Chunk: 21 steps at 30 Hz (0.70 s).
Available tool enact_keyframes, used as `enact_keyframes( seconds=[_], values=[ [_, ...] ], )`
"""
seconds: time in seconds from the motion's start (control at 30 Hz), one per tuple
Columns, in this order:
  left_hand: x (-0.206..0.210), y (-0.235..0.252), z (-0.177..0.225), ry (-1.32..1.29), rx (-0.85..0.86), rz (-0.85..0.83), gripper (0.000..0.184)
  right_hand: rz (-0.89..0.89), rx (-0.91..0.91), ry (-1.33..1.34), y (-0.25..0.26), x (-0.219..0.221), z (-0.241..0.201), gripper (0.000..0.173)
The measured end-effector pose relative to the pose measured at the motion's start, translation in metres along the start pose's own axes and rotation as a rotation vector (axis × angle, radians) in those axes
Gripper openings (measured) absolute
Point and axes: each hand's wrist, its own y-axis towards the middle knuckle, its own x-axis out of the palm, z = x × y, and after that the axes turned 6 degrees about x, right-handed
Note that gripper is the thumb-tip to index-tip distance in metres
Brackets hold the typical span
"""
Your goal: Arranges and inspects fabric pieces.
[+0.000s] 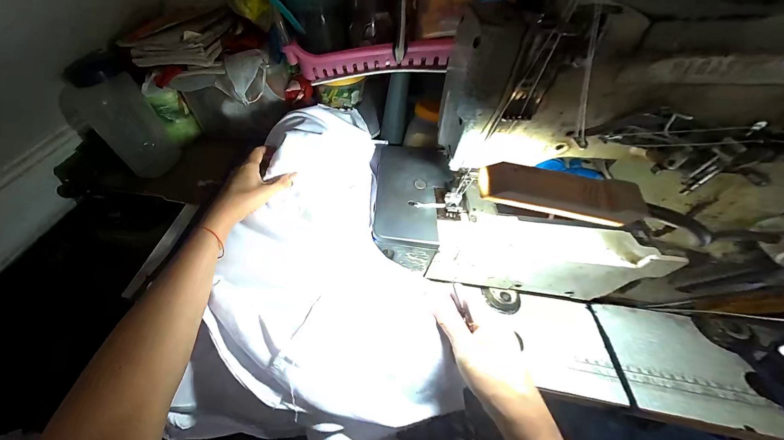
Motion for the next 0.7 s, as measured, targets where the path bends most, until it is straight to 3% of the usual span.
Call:
enact_keyframes(
  seconds=[0.17,0.3,0.37,0.47,0.6,0.7],
  values=[
    [0.011,0.001,0.041,0.122,-0.024,0.120,0.059,-0.135,0.095,-0.021,-0.009,0.010,0.005,0.034],
    [-0.024,0.015,0.093,0.187,0.163,0.255,0.049,-0.310,0.108,0.271,-0.009,0.028,-0.021,0.034],
    [-0.031,0.024,0.093,0.225,0.188,0.334,0.054,-0.379,0.257,0.466,-0.005,0.032,-0.032,0.020],
    [0.003,0.048,0.069,0.215,0.036,0.465,0.071,-0.458,0.346,0.682,-0.001,0.038,-0.031,0.029],
    [0.067,0.038,0.035,0.318,0.020,0.283,0.066,-0.404,0.375,0.649,-0.004,0.044,-0.018,0.024],
    [0.047,0.029,0.051,0.417,0.026,0.056,0.063,-0.258,0.377,0.662,0.000,0.021,-0.005,0.007]
  ],
)
